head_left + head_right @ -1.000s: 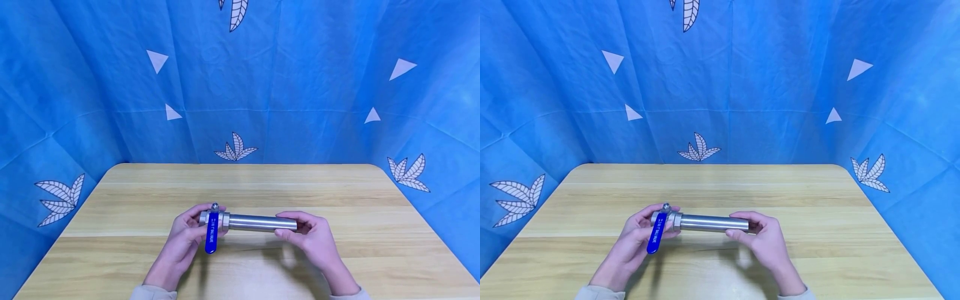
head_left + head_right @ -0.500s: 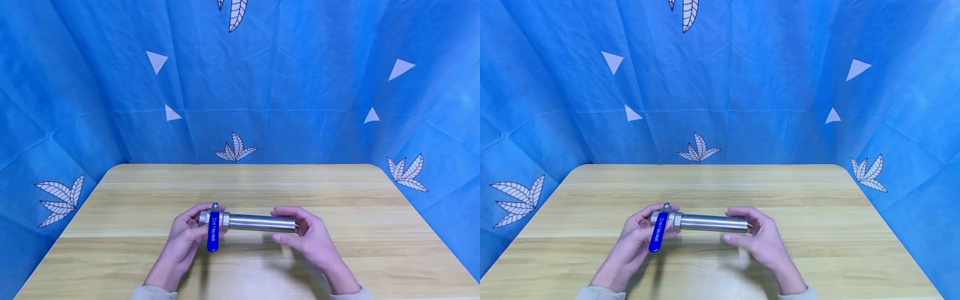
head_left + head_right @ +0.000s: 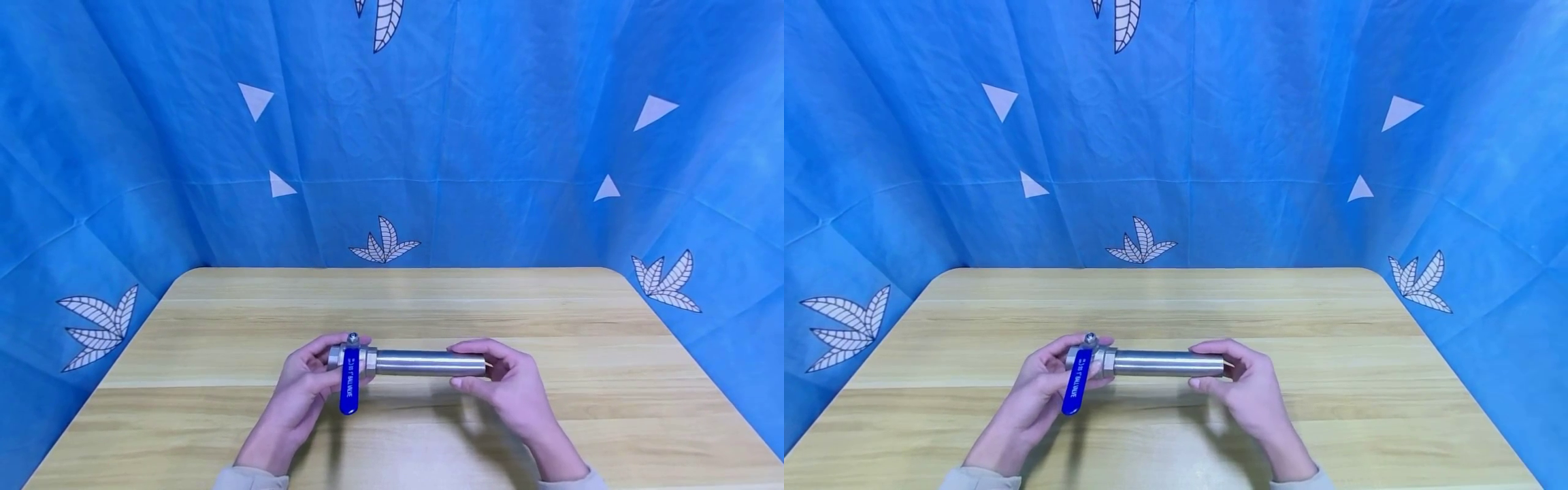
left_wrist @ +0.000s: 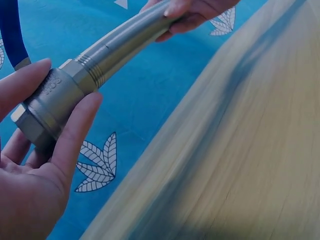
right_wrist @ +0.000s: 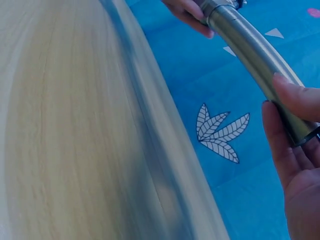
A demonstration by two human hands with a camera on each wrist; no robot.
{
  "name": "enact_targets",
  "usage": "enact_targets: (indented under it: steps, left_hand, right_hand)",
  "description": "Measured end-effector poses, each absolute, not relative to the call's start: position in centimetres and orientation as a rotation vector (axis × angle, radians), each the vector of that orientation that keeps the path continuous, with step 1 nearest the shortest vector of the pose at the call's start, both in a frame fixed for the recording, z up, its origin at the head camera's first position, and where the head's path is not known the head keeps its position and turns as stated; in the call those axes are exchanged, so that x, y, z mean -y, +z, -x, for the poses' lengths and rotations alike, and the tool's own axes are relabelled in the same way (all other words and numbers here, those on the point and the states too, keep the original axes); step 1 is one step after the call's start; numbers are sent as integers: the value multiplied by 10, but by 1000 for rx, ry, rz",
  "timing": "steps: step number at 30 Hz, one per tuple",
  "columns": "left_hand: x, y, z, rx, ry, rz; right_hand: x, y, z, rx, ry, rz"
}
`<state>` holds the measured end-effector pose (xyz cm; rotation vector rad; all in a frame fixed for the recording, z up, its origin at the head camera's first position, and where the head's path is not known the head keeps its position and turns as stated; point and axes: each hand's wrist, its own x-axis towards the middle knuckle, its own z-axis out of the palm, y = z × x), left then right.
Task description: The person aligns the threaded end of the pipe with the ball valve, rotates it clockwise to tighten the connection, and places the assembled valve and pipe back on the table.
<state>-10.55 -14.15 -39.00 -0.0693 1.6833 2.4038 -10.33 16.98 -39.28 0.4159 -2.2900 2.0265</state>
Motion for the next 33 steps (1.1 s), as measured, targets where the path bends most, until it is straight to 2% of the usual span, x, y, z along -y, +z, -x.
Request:
enact_targets:
  steps: [16, 33]
  left_hand:
    - [136, -389, 105, -1852, 2268, 123]
    - [140, -386, 103, -1986, 2206, 48]
  right_hand:
    - [-172, -393, 107, 2348, 2065, -221]
    - [-173, -391, 105, 2290, 2178, -230]
